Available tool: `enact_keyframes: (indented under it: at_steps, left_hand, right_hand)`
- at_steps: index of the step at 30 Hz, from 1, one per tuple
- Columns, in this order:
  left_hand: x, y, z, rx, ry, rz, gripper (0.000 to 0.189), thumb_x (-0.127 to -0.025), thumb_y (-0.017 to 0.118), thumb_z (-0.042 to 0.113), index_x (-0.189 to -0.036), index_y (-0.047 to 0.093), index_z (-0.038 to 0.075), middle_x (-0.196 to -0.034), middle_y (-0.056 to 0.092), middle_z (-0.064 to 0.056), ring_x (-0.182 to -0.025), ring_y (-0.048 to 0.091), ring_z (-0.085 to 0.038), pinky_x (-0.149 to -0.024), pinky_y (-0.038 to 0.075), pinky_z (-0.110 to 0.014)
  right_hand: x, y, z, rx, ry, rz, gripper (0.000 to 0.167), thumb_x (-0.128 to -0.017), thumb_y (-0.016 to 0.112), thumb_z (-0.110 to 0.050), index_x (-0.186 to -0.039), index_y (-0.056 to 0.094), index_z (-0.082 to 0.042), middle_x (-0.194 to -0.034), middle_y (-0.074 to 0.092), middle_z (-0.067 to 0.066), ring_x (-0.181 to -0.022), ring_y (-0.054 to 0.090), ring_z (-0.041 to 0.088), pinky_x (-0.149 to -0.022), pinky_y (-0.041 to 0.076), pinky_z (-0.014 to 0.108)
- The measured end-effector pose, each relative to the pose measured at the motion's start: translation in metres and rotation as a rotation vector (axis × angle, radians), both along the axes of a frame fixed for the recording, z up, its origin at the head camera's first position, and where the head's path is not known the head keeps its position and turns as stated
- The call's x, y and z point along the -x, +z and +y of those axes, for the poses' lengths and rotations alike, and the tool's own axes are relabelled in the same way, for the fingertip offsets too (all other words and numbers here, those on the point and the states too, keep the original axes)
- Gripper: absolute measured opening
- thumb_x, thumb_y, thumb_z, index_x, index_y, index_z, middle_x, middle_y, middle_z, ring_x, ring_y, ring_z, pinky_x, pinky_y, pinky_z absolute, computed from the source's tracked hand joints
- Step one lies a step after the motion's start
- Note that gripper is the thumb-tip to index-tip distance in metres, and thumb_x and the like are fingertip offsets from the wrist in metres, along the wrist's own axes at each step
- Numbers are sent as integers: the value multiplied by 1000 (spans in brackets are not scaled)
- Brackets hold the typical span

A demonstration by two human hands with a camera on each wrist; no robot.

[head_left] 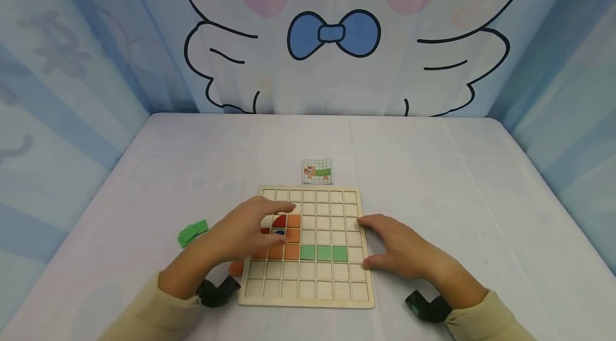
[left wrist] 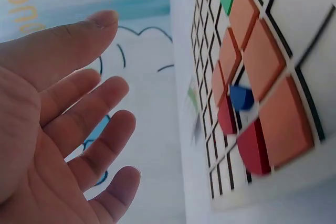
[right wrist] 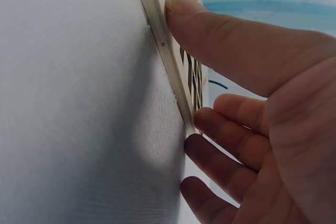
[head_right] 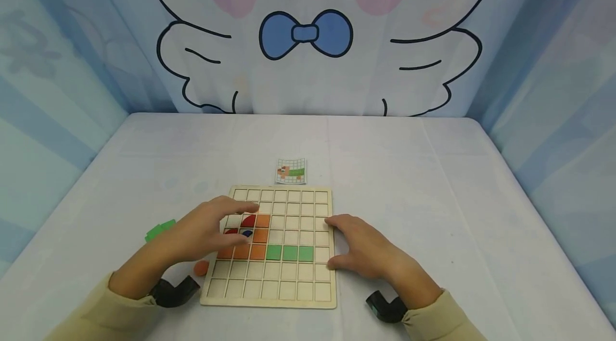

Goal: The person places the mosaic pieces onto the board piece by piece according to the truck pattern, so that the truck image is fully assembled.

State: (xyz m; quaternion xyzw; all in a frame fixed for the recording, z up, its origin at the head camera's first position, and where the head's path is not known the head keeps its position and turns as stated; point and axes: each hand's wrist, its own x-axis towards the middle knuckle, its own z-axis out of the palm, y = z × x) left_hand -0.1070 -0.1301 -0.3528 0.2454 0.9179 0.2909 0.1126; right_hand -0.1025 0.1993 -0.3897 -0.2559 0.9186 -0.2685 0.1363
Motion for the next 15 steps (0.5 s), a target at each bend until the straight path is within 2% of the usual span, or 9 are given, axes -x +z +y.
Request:
enact_keyframes:
  at_steps: [3,9,10,11,15]
  left_hand:
    - [-4,2,-12,2,48,10,64,-88,79,22,-146,54,14,-137,58,-9,-126,53,-31,-100,45,-53]
    - [-10,1,-36,13,135,41,63,-86,81,21,-144,55,12,-139,57,-13,-129,51,-37,-100,44,-57]
    - [-11,0,-40,21,156,31,64,-86,81,22,-144,55,12,-140,57,-13,-129,51,-37,-100,44,-58]
    - [-12,0,-44,24,176,13,64,-87,80,23,-145,54,13,-141,56,-14,-119,59,-35,-99,45,-58]
    - [-14,-1,-61,50,254,-40,66,-88,79,25,-147,52,16,-143,55,-16,-115,60,-33,-99,44,-59]
  right_hand:
    - [0,0,0,-1,0,-1,76,-81,84,-32,-141,50,2,-142,51,17,-133,46,38,-107,36,55]
    - [0,-1,-2,-2,2,-5,76,-81,84,-33,-140,51,1,-142,52,17,-133,46,38,-107,36,55]
    - [0,-1,-2,-2,2,-5,76,-81,84,-33,-140,51,1,-142,52,17,-133,46,38,-107,36,55]
    - [-1,-1,-3,-2,1,-6,76,-81,84,-33,-140,51,1,-142,52,17,-133,46,38,-107,36,55]
    - [-1,-1,-3,-6,-2,-6,76,-81,84,-33,-141,50,0,-142,52,16,-133,46,38,-107,36,55]
